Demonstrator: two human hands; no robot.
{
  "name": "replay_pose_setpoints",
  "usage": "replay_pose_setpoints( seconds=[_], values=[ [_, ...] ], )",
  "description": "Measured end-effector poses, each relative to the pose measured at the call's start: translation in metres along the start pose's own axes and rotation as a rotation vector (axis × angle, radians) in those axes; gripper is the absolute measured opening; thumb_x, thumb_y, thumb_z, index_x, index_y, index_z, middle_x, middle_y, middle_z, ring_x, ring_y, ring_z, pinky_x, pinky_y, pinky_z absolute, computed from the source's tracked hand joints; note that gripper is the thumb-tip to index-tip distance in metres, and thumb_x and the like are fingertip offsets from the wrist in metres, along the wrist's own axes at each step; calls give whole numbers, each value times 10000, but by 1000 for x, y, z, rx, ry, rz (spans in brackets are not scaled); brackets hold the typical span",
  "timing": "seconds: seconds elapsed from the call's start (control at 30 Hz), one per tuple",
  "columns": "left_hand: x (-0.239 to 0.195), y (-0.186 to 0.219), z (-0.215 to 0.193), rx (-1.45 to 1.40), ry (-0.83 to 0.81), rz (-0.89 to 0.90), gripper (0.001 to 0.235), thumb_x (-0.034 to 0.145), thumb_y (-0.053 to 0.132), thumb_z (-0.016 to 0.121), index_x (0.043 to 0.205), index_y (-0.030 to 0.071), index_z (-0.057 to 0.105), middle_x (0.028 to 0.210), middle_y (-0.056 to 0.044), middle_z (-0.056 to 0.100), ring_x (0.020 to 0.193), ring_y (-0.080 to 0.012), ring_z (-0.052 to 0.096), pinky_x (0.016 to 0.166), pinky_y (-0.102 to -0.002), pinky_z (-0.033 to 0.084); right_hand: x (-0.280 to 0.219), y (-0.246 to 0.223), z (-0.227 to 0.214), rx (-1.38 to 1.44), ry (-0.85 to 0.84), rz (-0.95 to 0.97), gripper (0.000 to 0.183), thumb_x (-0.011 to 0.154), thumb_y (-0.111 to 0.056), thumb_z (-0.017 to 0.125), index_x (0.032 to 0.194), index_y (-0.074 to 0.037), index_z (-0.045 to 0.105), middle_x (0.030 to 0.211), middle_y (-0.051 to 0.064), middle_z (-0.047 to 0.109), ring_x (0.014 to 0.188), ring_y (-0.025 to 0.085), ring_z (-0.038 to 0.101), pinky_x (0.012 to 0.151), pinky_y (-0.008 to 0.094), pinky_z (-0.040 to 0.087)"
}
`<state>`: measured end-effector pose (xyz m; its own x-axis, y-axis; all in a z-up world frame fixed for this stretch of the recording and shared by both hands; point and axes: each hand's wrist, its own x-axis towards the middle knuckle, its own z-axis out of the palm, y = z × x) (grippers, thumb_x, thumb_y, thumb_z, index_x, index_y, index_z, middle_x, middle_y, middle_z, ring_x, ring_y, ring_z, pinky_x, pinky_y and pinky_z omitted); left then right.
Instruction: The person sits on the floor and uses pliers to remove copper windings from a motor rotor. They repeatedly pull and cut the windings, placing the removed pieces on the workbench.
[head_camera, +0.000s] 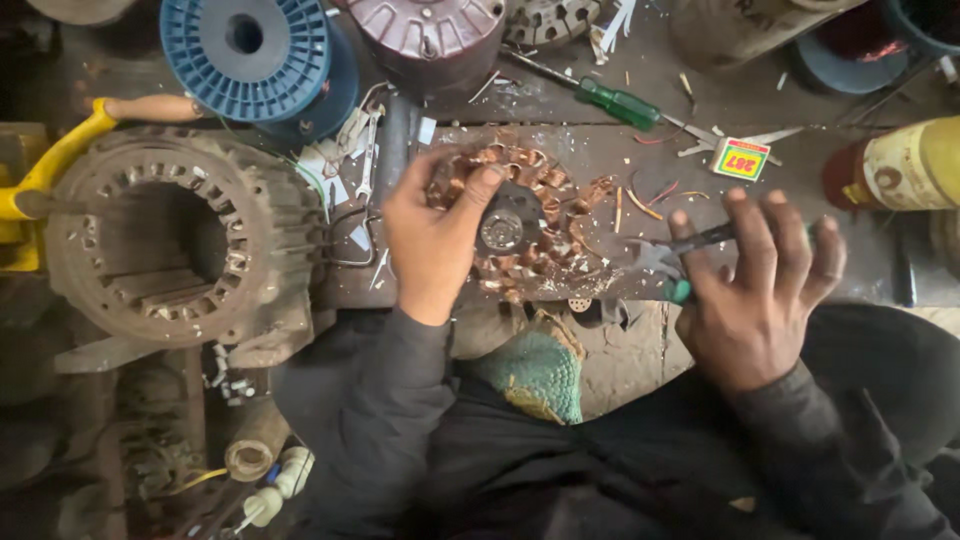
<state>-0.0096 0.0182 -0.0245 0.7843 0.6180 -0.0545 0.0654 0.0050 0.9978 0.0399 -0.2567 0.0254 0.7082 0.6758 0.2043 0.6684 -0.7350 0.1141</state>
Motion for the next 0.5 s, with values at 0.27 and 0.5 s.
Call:
replay_pose_setpoints(
  seconds=[0.27, 0.5],
  values=[
    [-2, -13, 10, -147, 10, -116, 373, 908, 266, 800, 1116, -29, 708, 972, -59, 758, 843, -89, 701, 722, -234, 578, 0, -5, 25, -246, 91, -20, 506, 1016, -130, 703, 1513, -218, 671, 1623, 157, 464, 1526, 425, 333, 1219, 686, 114],
    [-3, -11, 12, -160, 15, -74, 393, 917, 307, 806, 1103, -27, 715, 972, -79, 761, 834, -95, 661, 729, -259, 554, -4, -10, 38, -233, 112, 8, 542, 1013, -86, 654, 1547, -168, 606, 1630, 219, 419, 1597, 447, 302, 1262, 720, 100]
  ],
)
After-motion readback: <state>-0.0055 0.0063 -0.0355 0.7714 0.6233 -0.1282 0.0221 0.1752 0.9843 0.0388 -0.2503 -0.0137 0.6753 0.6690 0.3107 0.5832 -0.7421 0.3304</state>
